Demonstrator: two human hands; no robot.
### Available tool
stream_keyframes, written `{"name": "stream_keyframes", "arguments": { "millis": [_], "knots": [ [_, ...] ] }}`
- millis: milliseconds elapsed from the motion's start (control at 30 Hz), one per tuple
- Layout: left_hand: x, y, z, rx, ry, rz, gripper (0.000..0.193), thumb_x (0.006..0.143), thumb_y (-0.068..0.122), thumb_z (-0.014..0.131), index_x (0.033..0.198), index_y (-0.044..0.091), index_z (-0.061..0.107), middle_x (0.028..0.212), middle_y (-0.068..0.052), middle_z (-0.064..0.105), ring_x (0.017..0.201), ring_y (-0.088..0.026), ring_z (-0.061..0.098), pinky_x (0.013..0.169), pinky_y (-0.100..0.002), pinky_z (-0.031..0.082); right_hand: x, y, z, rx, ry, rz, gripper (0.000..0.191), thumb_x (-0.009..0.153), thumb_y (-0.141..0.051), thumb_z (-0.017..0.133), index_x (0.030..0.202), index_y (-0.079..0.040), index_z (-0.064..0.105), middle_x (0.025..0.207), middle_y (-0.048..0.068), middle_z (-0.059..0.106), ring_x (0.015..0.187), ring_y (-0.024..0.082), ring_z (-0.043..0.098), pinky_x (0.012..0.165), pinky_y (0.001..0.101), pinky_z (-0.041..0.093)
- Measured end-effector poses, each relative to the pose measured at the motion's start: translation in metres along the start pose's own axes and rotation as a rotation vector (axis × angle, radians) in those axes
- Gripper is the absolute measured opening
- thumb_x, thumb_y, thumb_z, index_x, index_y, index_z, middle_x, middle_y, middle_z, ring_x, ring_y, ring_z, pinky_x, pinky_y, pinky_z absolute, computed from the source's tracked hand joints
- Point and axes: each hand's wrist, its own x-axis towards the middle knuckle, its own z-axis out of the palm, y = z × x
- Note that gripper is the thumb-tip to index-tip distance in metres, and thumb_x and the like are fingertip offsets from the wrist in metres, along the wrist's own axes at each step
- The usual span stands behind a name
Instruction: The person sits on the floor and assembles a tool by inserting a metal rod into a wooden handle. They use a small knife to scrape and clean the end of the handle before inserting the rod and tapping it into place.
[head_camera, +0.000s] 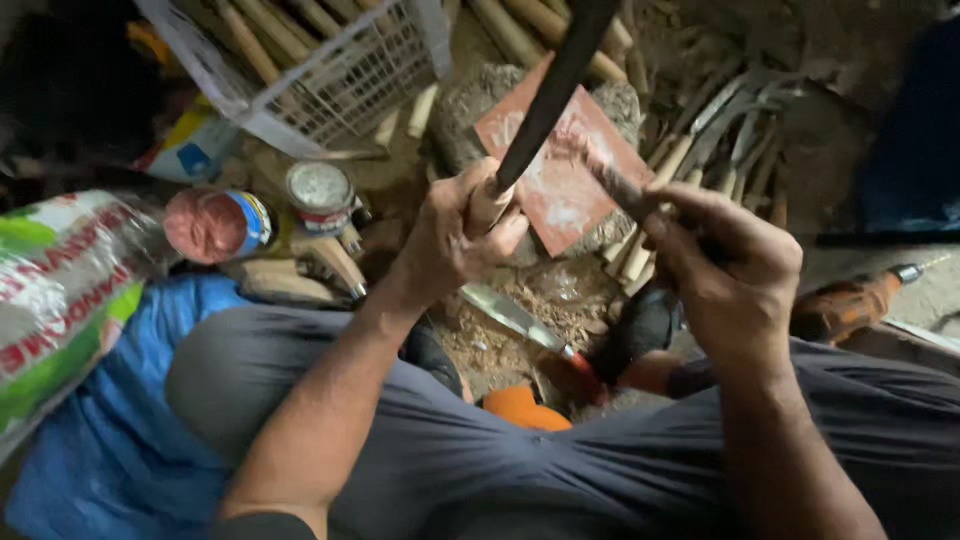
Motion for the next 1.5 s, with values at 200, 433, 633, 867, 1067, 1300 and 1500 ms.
{"name": "stream_keyframes", "arguments": {
  "millis": [200, 433, 633, 867, 1067, 1300, 1500],
  "knots": [
    [-0.002, -0.007, -0.001, -0.208, 0.028, -0.087, 0.020, 0.110, 0.015, 0.061, 0.126, 0.006, 0.054, 0.098, 0.002, 0.054, 0.089, -0.009, 0.054, 0.078, -0.027, 0.049, -0.001, -0.005, 0.001, -0.037, -0.075, -0.287, 0.020, 0.100, 0.009, 0.071, 0.119, 0.001, 0.072, 0.106, 0.006, 0.067, 0.081, 0.005, 0.060, 0.068, 0.0154, 0.048],
    [-0.007, -0.015, 0.005, -0.037, 0.097, -0.130, 0.023, 0.106, 0.014, 0.072, 0.121, 0.008, 0.055, 0.090, 0.001, 0.058, 0.081, -0.008, 0.053, 0.073, -0.026, 0.050, -0.001, 0.000, 0.003, -0.132, -0.073, -0.377, 0.017, 0.104, 0.007, 0.068, 0.120, 0.001, 0.072, 0.109, 0.009, 0.071, 0.091, 0.009, 0.068, 0.077, 0.0181, 0.053],
    [-0.008, -0.018, 0.012, -0.045, 0.046, -0.047, 0.027, 0.108, 0.016, 0.070, 0.128, 0.009, 0.054, 0.092, 0.000, 0.058, 0.083, -0.009, 0.054, 0.074, -0.028, 0.052, 0.001, 0.004, 0.009, -0.155, -0.085, -0.355, 0.024, 0.102, 0.007, 0.069, 0.124, -0.001, 0.073, 0.109, 0.008, 0.070, 0.086, 0.008, 0.064, 0.073, 0.0178, 0.050],
    [-0.010, -0.016, 0.012, -0.047, -0.007, 0.027, 0.033, 0.110, 0.023, 0.061, 0.141, 0.014, 0.053, 0.091, 0.001, 0.061, 0.081, -0.009, 0.063, 0.069, -0.028, 0.056, 0.001, 0.009, 0.016, -0.090, -0.088, -0.313, 0.021, 0.105, 0.004, 0.069, 0.124, -0.002, 0.073, 0.111, 0.006, 0.069, 0.088, 0.007, 0.065, 0.074, 0.0170, 0.052],
    [-0.010, -0.007, 0.009, -0.008, 0.039, -0.014, 0.033, 0.113, 0.020, 0.060, 0.145, 0.012, 0.054, 0.099, -0.002, 0.061, 0.084, -0.009, 0.058, 0.075, -0.027, 0.053, -0.002, 0.013, 0.013, -0.094, -0.059, -0.218, 0.020, 0.104, 0.005, 0.068, 0.123, 0.001, 0.074, 0.111, 0.007, 0.070, 0.092, 0.007, 0.064, 0.078, 0.0185, 0.051],
    [-0.009, -0.012, 0.012, 0.061, 0.107, 0.097, 0.028, 0.113, 0.020, 0.067, 0.137, 0.011, 0.055, 0.108, -0.004, 0.062, 0.094, -0.012, 0.061, 0.083, -0.027, 0.054, -0.005, 0.017, 0.012, 0.159, -0.111, 0.029, 0.024, 0.100, 0.005, 0.068, 0.123, 0.002, 0.074, 0.103, 0.004, 0.070, 0.089, 0.006, 0.062, 0.079, 0.0179, 0.050],
    [-0.007, -0.026, 0.017, 0.097, 0.160, 0.059, 0.031, 0.110, 0.025, 0.067, 0.136, 0.014, 0.056, 0.108, -0.001, 0.063, 0.092, -0.011, 0.060, 0.079, -0.029, 0.053, -0.018, 0.008, 0.017, 0.156, -0.257, -0.050, 0.022, 0.101, 0.006, 0.065, 0.119, -0.002, 0.076, 0.107, 0.007, 0.072, 0.094, 0.009, 0.064, 0.079, 0.0208, 0.051]
  ]
}}
